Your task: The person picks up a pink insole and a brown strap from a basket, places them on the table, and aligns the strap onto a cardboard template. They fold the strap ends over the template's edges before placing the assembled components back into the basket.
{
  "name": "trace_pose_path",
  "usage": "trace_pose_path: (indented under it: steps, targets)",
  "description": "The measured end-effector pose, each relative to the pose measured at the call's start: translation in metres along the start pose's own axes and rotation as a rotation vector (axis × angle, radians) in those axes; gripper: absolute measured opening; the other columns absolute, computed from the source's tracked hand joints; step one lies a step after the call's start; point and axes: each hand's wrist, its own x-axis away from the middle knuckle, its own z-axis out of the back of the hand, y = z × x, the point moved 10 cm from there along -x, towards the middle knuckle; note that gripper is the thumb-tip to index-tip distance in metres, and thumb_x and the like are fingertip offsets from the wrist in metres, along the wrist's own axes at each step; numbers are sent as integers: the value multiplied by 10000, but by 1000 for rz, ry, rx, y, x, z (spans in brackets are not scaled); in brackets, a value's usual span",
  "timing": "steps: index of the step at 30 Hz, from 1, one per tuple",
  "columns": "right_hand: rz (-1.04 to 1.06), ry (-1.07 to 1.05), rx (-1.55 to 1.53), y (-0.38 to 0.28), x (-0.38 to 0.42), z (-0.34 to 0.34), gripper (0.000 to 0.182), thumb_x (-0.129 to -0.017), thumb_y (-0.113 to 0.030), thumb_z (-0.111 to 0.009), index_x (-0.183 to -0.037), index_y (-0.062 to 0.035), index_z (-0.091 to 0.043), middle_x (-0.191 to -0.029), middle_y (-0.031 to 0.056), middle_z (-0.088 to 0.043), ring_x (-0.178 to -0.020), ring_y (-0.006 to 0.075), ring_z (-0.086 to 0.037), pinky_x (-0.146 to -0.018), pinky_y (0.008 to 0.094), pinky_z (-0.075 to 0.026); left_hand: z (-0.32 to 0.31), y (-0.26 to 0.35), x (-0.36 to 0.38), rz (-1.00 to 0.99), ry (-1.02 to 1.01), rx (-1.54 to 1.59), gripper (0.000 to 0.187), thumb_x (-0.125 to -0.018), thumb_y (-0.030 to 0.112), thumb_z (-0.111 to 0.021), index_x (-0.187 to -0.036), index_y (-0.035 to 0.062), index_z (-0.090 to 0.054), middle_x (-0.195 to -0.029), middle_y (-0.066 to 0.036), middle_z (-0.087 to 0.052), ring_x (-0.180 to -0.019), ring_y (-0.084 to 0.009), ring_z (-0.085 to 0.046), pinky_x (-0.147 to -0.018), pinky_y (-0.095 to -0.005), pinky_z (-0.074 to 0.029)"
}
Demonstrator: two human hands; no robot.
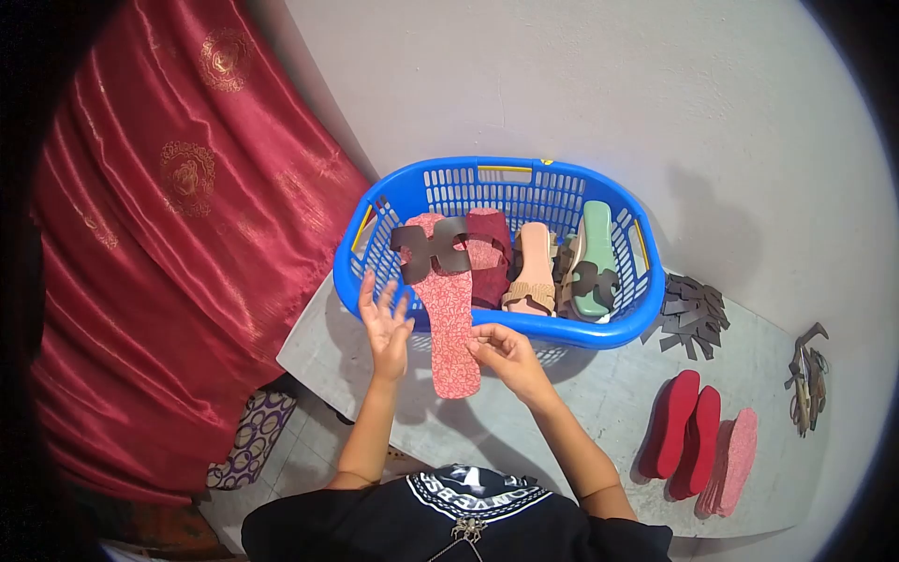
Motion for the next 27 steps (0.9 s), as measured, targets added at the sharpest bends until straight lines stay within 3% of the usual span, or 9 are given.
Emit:
trace_pose_path:
  steps: [1, 3, 4, 8, 11, 15, 21, 23, 27]
  targets:
    - [5, -2, 1, 1, -7, 0, 223, -818, -109, -577, -1011, -7, -533, -888, 8, -576, -784, 59, -534, -697, 216, -436, 1, 1, 0, -5, -2, 0, 733, -722, -29, -559, -1320, 118, -162, -1246, -120, -370, -1137, -215, -375, -937, -363, -325]
    - [29, 29, -27, 3, -19, 2, 221, -819, -117, -579, -1007, -11, -535, -889, 7, -577, -778, 56, -534, -675, 207, -435, -11, -43, 11, 528, -48, 358, 685, -766, -5, -531, -1322, 115, -149, -1259, -147, -357, -1124, -226, -412, -928, -384, -348]
    - [29, 13, 0, 4, -26, 0, 230, -822, -127, -578, -1017, -14, -532, -899, 10, -580, -779, 52, -532, -669, 202, -433, -20, -43, 9, 584, -76, 353, 547, -799, 18, -537, -1273, 64, -268, -1167, -134, -463, -1009, -184, -513, -875, -326, -406]
    - [84, -18, 55, 2, -49, -4, 251, -839, -138, -553, -1048, -2, -523, -921, 25, -577, -811, 62, -534, -669, 216, -457, -15, -66, -20, 579, -224, 49, 281, -768, 8, -598, -1027, -5, -491, -987, -83, -579, -873, -117, -566, -768, -229, -448]
    - [117, 92, 124, -7, -59, 7, 245, -853, -125, -526, -1063, 0, -514, -921, 32, -582, -818, 75, -547, -684, 226, -484, -9, -84, -62, 552, -313, -98, 292, -761, 22, -610, -1029, -1, -495, -957, -80, -591, -850, -122, -576, -732, -237, -465]
    - [235, 68, 276, -13, -53, 8, 227, -868, -101, -486, -1065, 12, -496, -975, 63, -546, -901, 107, -532, -747, 269, -505, 16, -136, -110, 750, -414, -421, 264, -740, 107, -656, -975, 66, -543, -744, 31, -588, -580, -31, -510, -471, -156, -365]
    - [231, 19, 82, -4, -51, 13, 214, -866, -83, -484, -1047, 29, -495, -988, 61, -507, -927, 115, -509, -785, 271, -496, 49, -215, -132, 850, -313, -237, 195, -695, 83, -705, -793, 82, -536, -645, 17, -565, -531, -71, -522, -451, -223, -431]
    - [214, 7, 44, -6, -51, 13, 211, -862, -76, -487, -1041, 35, -497, -976, 57, -490, -924, 115, -507, -792, 262, -494, 71, -269, -99, 1149, -480, -406, 181, -675, 80, -722, -731, 85, -550, -608, 10, -558, -513, -83, -526, -460, -238, -460]
    - [199, 7, 66, -5, -50, 12, 207, -868, -83, -480, -1038, 33, -499, -970, 54, -480, -925, 119, -507, -787, 270, -497, 68, -263, -85, 1142, -478, -683, 211, -670, 98, -731, -792, 105, -559, -628, 33, -551, -527, -77, -526, -510, -232, -484]
